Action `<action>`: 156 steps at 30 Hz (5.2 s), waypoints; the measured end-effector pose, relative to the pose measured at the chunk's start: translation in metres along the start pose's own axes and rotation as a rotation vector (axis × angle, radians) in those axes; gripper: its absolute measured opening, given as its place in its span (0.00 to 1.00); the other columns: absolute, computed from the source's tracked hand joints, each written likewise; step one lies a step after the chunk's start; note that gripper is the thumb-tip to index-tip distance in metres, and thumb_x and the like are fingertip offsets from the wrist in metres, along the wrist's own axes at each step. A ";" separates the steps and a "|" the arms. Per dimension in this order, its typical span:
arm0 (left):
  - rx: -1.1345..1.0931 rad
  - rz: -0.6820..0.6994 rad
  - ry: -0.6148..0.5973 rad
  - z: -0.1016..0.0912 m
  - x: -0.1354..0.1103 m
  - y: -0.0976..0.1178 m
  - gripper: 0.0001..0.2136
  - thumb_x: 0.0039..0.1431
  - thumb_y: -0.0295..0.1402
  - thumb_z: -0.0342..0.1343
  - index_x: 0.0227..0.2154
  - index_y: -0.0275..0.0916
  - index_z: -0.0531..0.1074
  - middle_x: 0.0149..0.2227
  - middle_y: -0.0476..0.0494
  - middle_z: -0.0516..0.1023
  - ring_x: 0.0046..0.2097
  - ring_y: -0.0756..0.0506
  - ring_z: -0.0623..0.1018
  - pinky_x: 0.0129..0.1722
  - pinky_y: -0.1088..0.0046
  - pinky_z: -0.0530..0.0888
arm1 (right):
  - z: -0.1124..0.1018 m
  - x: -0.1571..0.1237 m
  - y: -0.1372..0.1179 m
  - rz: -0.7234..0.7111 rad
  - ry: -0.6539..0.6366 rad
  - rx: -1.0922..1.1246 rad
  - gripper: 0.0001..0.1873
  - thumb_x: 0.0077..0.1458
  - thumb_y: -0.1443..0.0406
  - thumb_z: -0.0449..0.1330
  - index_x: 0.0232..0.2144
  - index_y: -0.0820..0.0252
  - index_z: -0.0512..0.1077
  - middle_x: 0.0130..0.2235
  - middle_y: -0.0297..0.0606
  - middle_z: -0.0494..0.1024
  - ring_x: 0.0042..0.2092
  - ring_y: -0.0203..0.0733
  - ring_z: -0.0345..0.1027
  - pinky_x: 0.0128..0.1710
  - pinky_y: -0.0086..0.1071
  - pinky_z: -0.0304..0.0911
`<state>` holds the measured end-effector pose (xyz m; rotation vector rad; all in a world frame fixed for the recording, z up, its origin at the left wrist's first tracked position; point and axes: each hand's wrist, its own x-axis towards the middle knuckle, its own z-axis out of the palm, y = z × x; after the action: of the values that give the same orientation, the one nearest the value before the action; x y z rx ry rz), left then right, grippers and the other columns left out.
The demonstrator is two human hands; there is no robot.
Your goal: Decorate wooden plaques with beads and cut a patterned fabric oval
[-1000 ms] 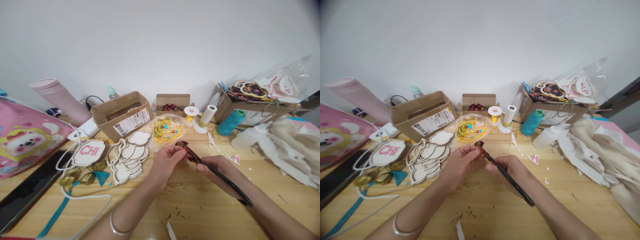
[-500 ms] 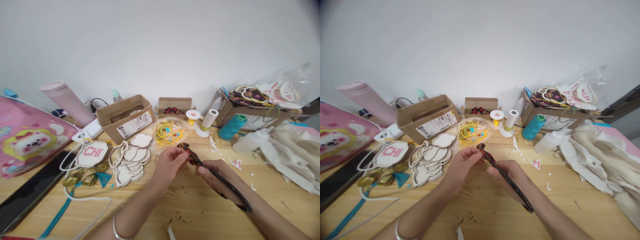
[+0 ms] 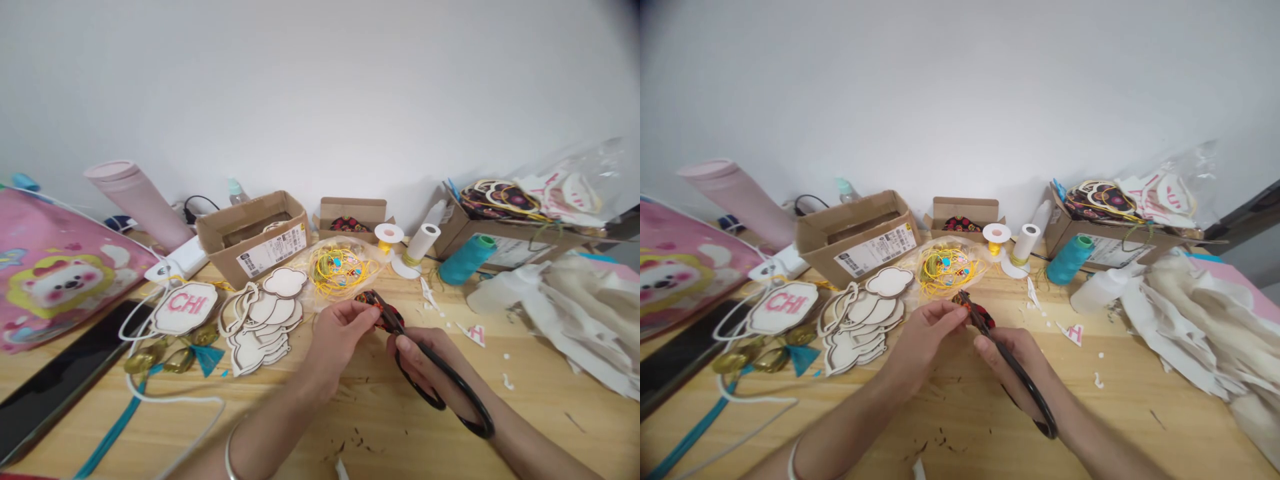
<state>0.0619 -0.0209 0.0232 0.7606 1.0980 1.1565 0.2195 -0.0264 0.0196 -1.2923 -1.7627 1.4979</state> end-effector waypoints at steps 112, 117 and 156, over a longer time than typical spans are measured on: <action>0.355 0.139 -0.137 -0.008 0.006 -0.007 0.10 0.50 0.37 0.58 0.23 0.35 0.74 0.22 0.50 0.73 0.25 0.52 0.68 0.26 0.77 0.64 | -0.027 0.002 -0.004 0.018 -0.209 -0.022 0.31 0.45 0.37 0.54 0.25 0.61 0.64 0.21 0.27 0.52 0.22 0.30 0.41 0.20 0.27 0.38; 0.349 0.135 -0.143 -0.007 0.006 -0.006 0.10 0.50 0.37 0.57 0.23 0.35 0.73 0.22 0.50 0.71 0.25 0.52 0.67 0.26 0.77 0.64 | -0.026 0.002 -0.003 0.035 -0.203 -0.012 0.30 0.45 0.39 0.55 0.24 0.61 0.64 0.21 0.27 0.52 0.22 0.30 0.41 0.20 0.27 0.38; 0.212 0.092 -0.130 -0.003 0.004 0.001 0.09 0.46 0.36 0.60 0.19 0.35 0.72 0.19 0.51 0.72 0.23 0.53 0.68 0.25 0.77 0.65 | -0.026 0.005 0.005 0.015 -0.150 -0.005 0.27 0.44 0.42 0.59 0.23 0.62 0.67 0.21 0.28 0.54 0.23 0.30 0.43 0.20 0.26 0.40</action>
<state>0.0582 -0.0167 0.0223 1.0468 1.0960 1.0614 0.2410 -0.0099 0.0209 -1.2261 -1.8548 1.6374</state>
